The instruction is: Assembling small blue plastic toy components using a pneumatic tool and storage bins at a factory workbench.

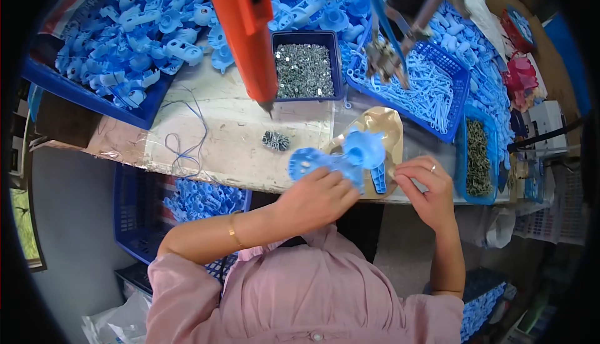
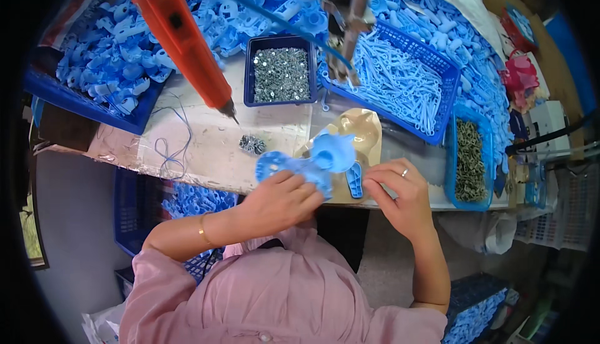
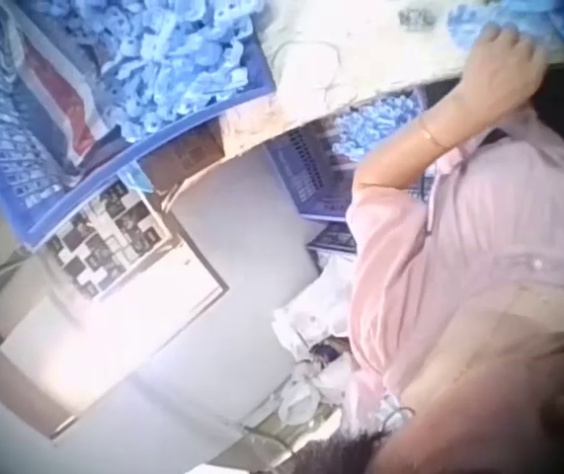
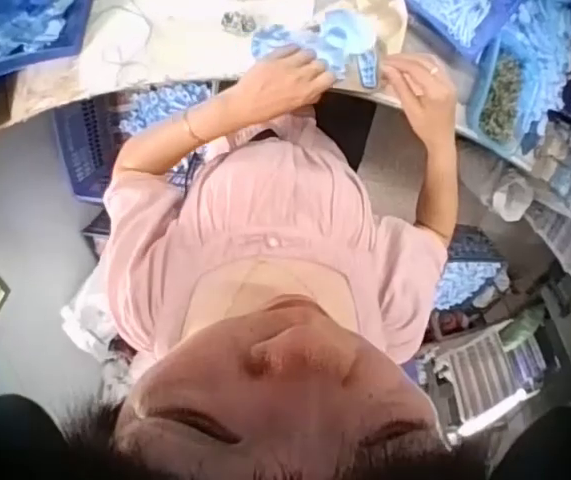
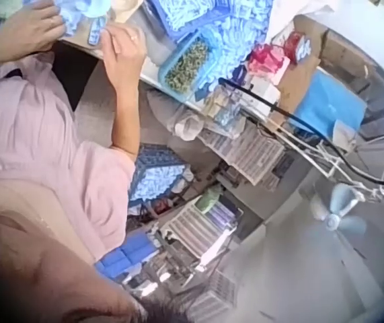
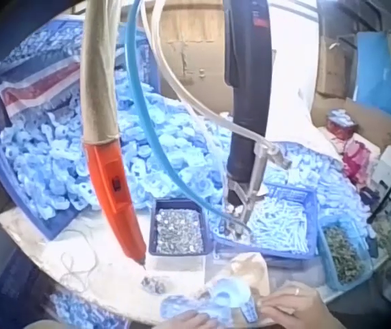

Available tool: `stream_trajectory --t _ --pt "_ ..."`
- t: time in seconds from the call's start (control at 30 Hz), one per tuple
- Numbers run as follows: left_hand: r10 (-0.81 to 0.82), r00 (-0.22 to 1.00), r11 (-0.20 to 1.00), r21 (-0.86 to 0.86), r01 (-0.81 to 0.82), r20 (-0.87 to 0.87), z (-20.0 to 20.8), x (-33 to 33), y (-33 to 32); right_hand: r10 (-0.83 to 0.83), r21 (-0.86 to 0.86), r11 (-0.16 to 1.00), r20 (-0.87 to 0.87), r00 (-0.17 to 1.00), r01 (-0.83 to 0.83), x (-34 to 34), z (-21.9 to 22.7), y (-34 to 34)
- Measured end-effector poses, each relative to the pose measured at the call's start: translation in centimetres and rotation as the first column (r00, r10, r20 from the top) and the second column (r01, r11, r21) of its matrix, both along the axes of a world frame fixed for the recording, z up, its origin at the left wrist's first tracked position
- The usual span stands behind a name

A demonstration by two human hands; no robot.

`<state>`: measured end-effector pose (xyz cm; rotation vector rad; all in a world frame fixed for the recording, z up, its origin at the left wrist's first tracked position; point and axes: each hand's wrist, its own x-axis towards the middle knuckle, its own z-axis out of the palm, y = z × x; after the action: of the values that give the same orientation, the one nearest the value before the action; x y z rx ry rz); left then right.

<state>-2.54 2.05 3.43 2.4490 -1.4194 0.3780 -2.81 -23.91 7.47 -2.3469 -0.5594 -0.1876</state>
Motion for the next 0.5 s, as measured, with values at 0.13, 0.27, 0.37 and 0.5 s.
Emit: stream_trajectory --t 0.13,0.27,0.37,0.5 --pt "0.042 0.998 0.999 0.021 -0.043 0.036 -1.8 1.1 -4.9 -0.049 -0.031 0.998 0.05 0.998 0.051 -0.7 0.0 -0.4" --pt "0.103 0.992 0.987 -0.12 -0.111 -0.075 -1.8 1.4 -5.0 -0.049 -0.041 0.998 0.085 0.995 0.053 -0.8 -0.4 -0.2" --pt "0.096 0.962 0.947 -0.274 -0.167 -0.256 -0.9 1.9 -2.1 0.04 -0.057 0.998 0.044 0.998 -0.038 -0.8 -1.5 0.7" --pt "0.139 0.877 0.905 -0.3 -0.3 -0.459 -3.1 2.3 0.5 0.207 -0.274 0.946 0.092 0.974 -0.175 0.3 -3.7 2.8"
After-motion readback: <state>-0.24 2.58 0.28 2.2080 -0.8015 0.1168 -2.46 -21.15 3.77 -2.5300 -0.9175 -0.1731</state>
